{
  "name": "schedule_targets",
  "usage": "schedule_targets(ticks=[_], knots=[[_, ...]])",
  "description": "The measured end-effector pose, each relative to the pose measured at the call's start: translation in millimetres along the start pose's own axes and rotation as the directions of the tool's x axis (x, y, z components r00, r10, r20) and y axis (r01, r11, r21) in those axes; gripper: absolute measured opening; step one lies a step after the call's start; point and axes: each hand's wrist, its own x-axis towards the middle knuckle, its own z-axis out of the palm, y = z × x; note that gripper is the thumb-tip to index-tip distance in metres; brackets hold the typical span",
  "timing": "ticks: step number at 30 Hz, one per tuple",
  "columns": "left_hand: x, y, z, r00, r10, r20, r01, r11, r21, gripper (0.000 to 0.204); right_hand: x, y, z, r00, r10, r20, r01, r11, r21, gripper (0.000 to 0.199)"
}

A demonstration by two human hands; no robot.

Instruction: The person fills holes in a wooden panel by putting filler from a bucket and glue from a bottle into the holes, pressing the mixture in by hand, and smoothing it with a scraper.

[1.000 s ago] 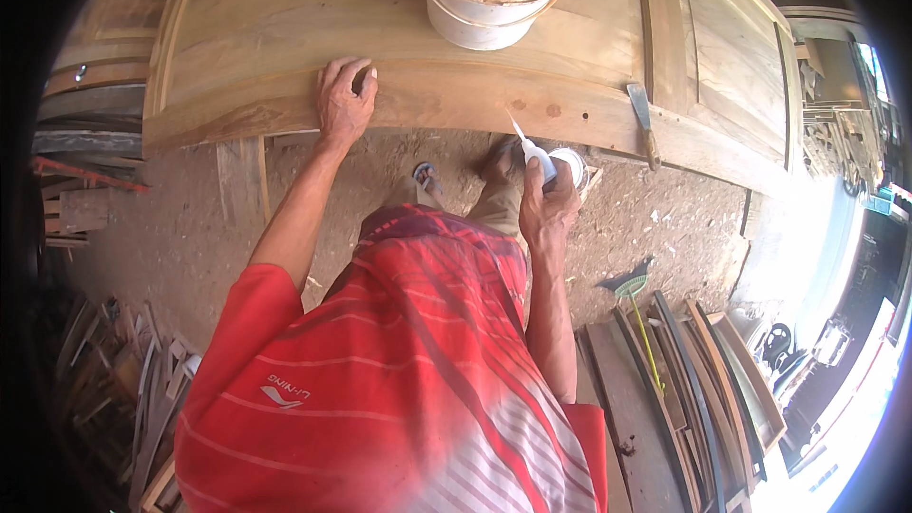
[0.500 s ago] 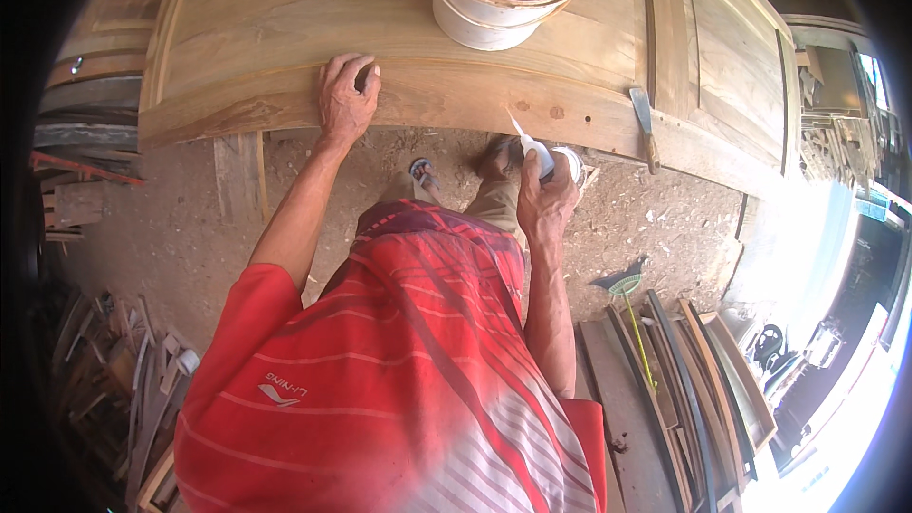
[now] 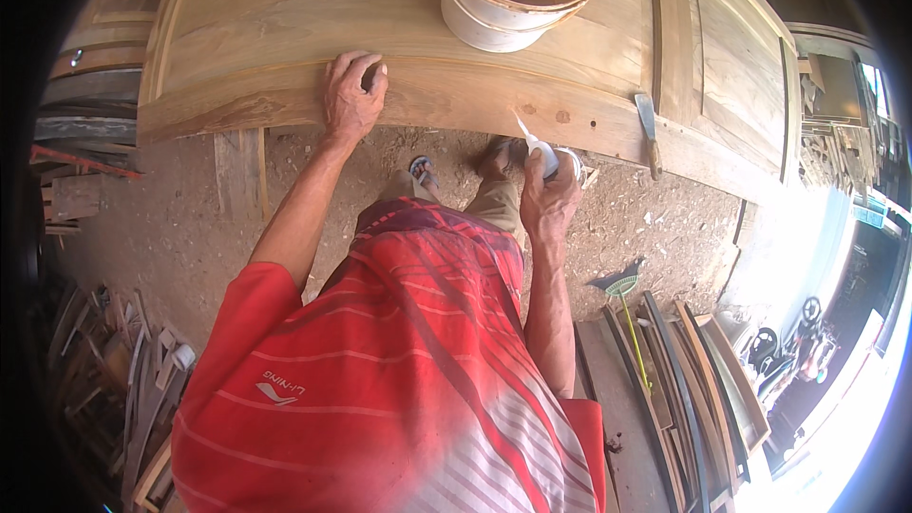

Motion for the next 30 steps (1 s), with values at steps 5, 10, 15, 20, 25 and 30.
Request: schedule_targets(ticks=[5, 10, 15, 20, 25, 30], knots=[[0.3, -0.3, -0.7, 1.000, 0.003, 0.006, -0.003, 1.000, -0.004, 0.024, 0.4, -5.7, -0.4, 1.000, -0.023, -0.013, 0.023, 1.000, -0.013, 0.034], [0.1, 0.2, -0.7, 1.000, 0.008, 0.003, -0.007, 1.000, -0.009, 0.024, 1.4, -4.9, 0.8, 1.000, -0.026, -0.012, 0.025, 0.999, -0.025, 0.034], [-0.1, 0.3, -0.7, 1.000, -0.005, 0.013, 0.005, 1.000, -0.007, 0.024, 2.1, -5.7, 0.7, 0.999, -0.044, -0.013, 0.043, 0.998, -0.045, 0.035], [0.1, 0.7, -0.5, 1.000, 0.001, 0.003, -0.001, 1.000, -0.022, 0.023, 3.5, -1.7, 0.9, 0.998, -0.058, -0.008, 0.058, 0.997, -0.046, 0.035], [-0.2, 0.6, -0.3, 1.000, -0.003, 0.003, 0.003, 1.000, -0.019, 0.023, 2.6, -8.3, -1.3, 0.998, -0.066, -0.001, 0.066, 0.997, -0.049, 0.035], [0.1, -1.3, -0.3, 1.000, 0.007, 0.003, -0.007, 1.000, -0.022, 0.023, 1.4, -11.9, -3.0, 0.999, -0.047, 0.008, 0.047, 0.997, -0.063, 0.035]])
